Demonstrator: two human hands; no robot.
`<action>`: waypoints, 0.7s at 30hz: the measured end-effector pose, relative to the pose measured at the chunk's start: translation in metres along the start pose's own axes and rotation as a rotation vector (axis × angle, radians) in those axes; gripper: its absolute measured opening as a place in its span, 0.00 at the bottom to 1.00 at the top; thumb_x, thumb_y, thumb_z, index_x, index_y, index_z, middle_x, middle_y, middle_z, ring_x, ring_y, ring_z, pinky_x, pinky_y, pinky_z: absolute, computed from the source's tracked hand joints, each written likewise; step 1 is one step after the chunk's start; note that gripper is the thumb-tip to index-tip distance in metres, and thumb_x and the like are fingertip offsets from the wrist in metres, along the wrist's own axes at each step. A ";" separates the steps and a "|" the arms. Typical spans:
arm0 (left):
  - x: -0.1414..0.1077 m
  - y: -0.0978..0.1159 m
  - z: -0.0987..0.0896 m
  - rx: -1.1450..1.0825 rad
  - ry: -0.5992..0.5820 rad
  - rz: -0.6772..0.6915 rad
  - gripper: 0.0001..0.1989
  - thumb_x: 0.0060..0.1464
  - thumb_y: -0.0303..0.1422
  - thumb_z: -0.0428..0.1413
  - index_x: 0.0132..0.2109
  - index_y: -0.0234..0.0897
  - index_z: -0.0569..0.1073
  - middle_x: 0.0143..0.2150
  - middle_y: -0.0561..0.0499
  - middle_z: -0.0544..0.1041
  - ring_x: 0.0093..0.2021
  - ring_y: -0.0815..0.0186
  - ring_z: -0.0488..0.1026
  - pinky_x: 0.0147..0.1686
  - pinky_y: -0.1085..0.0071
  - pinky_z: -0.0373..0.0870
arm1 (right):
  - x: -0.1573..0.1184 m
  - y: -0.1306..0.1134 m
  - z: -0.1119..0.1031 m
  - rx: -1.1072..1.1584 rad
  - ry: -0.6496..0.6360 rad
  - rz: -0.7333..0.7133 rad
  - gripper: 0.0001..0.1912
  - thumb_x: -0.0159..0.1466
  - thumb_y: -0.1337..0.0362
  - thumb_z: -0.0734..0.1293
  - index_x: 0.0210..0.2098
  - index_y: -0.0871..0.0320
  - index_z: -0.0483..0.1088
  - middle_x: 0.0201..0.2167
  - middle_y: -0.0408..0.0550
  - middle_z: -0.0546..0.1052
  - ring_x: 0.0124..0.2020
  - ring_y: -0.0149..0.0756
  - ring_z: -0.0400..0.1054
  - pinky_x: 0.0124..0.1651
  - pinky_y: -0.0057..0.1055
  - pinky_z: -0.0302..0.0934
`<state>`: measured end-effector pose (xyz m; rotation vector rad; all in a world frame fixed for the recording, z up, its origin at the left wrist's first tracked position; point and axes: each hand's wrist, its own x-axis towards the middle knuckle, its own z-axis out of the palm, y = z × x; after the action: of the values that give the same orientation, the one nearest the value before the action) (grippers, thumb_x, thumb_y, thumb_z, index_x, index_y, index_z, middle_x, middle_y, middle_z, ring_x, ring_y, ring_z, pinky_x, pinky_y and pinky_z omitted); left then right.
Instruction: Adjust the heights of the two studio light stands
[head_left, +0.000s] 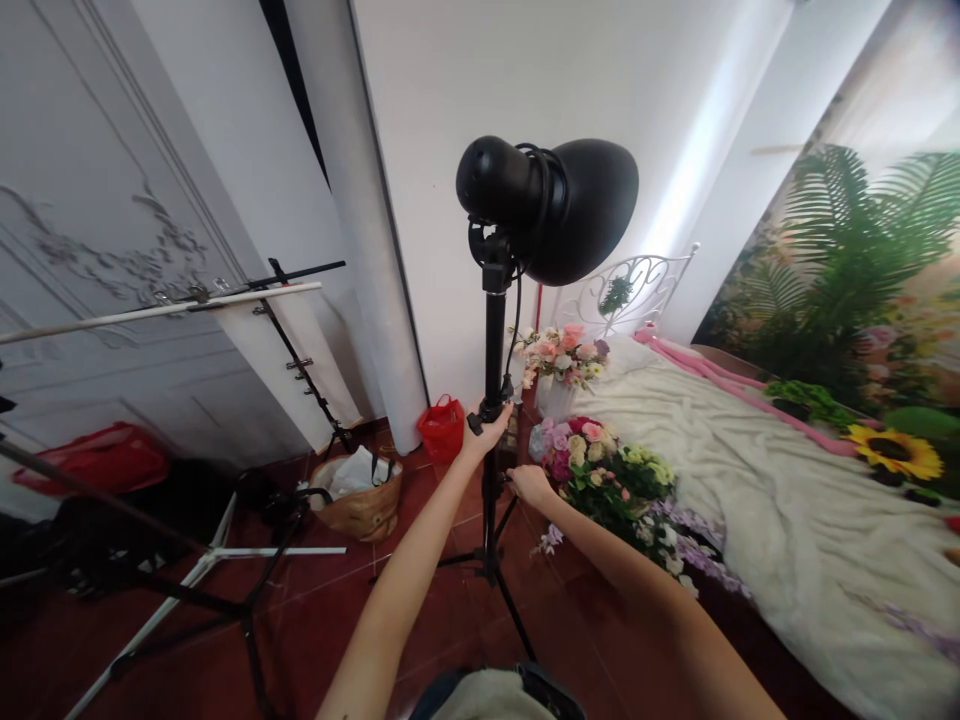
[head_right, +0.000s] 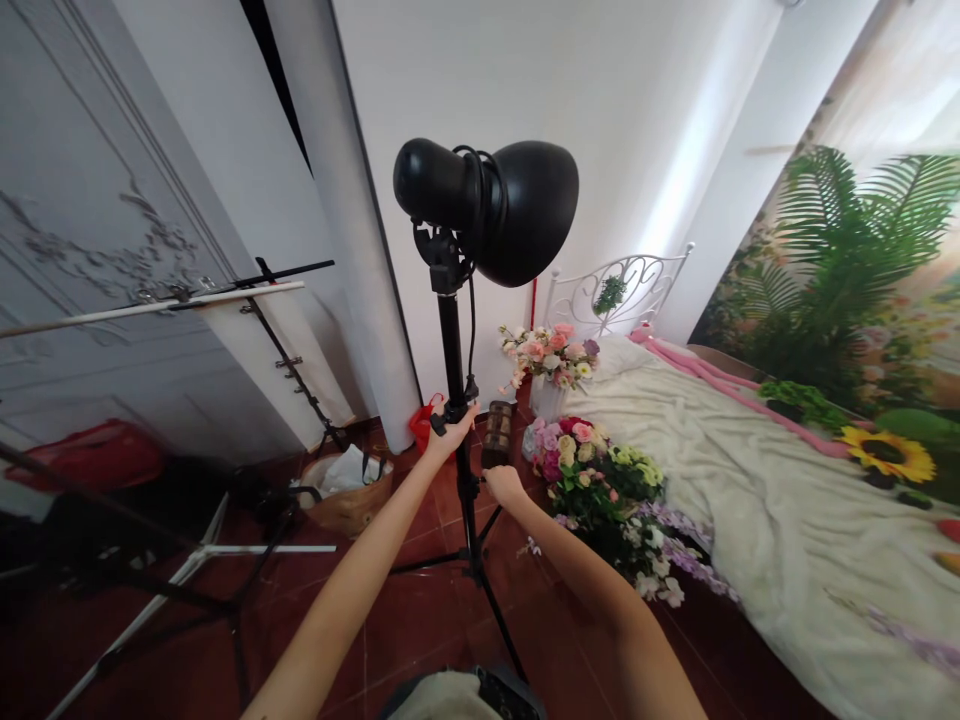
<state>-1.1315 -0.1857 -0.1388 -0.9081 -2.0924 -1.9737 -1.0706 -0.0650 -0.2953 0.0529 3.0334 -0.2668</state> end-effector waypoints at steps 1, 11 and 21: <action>-0.003 -0.004 0.001 0.018 0.004 0.006 0.10 0.49 0.39 0.57 0.28 0.37 0.71 0.25 0.50 0.75 0.31 0.64 0.72 0.35 0.66 0.70 | -0.007 -0.004 0.006 0.000 0.024 0.015 0.14 0.63 0.66 0.58 0.46 0.58 0.70 0.40 0.57 0.76 0.44 0.43 0.70 0.44 0.32 0.61; -0.060 -0.077 0.019 0.113 0.157 -0.062 0.12 0.50 0.42 0.54 0.32 0.36 0.70 0.28 0.50 0.75 0.31 0.66 0.73 0.34 0.70 0.70 | -0.025 -0.014 0.034 0.077 0.197 0.070 0.31 0.59 0.74 0.54 0.62 0.59 0.50 0.59 0.57 0.62 0.55 0.39 0.60 0.49 0.30 0.60; -0.068 -0.096 0.024 0.052 0.192 -0.063 0.11 0.49 0.41 0.56 0.31 0.37 0.70 0.27 0.51 0.75 0.28 0.68 0.72 0.32 0.72 0.69 | -0.026 -0.016 0.043 0.197 0.210 0.103 0.37 0.57 0.73 0.57 0.65 0.57 0.43 0.59 0.55 0.61 0.55 0.39 0.59 0.50 0.31 0.58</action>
<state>-1.1170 -0.1823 -0.2582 -0.6239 -2.0765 -1.9400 -1.0411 -0.0889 -0.3320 0.2663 3.1849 -0.5849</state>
